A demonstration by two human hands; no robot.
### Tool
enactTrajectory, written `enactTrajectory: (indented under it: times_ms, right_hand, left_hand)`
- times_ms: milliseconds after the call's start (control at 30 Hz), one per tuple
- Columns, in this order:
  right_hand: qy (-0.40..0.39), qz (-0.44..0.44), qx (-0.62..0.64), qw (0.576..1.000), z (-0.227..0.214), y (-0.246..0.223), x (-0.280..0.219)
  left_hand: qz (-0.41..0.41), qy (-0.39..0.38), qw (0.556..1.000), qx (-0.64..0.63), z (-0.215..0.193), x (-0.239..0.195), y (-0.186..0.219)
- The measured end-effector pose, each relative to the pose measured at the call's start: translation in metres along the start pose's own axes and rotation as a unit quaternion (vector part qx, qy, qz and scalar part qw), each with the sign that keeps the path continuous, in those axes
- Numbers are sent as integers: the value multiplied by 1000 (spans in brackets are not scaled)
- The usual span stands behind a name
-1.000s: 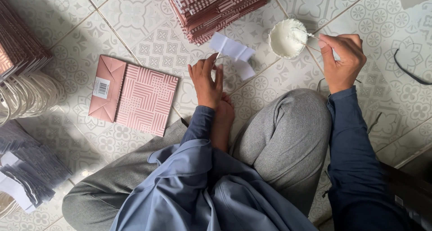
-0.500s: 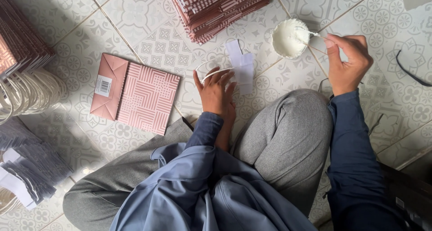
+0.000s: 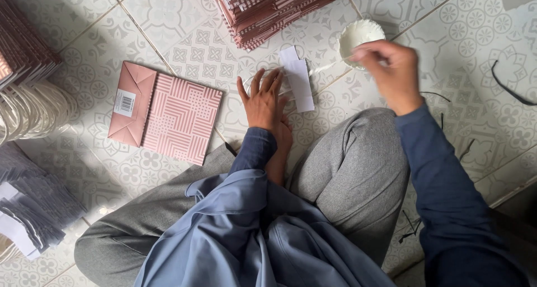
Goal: The person sits on the floor and assembles paper bags by applying glue to white paper strips and attaching them to the handles of patterned bags. They repeatedly pick up bags, apply adhesive, and press the strips into place.
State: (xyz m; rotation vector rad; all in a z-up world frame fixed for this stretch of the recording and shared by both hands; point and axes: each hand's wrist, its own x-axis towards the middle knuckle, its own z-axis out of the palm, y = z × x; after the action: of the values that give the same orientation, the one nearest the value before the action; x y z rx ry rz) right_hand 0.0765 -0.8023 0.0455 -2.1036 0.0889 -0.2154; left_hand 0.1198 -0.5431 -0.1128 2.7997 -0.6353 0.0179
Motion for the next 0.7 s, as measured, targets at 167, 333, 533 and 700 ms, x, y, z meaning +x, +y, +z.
enactTrajectory:
  times_ms: [167, 333, 533, 700]
  right_hand:
    - [-42, -70, -73, 994, 38, 9, 17]
    - [-58, -151, -148, 976, 54, 27, 36]
    - [-17, -253, -198, 947, 67, 37, 43]
    - [-139, -282, -212, 925, 65, 52, 14]
  left_hand:
    - [-15, -14, 999, -49, 11, 0, -4]
    - [-23, -15, 999, -45, 4, 1, 2]
    - [-25, -23, 999, -33, 6, 1, 2]
    - [-30, -25, 999, -38, 4, 1, 4]
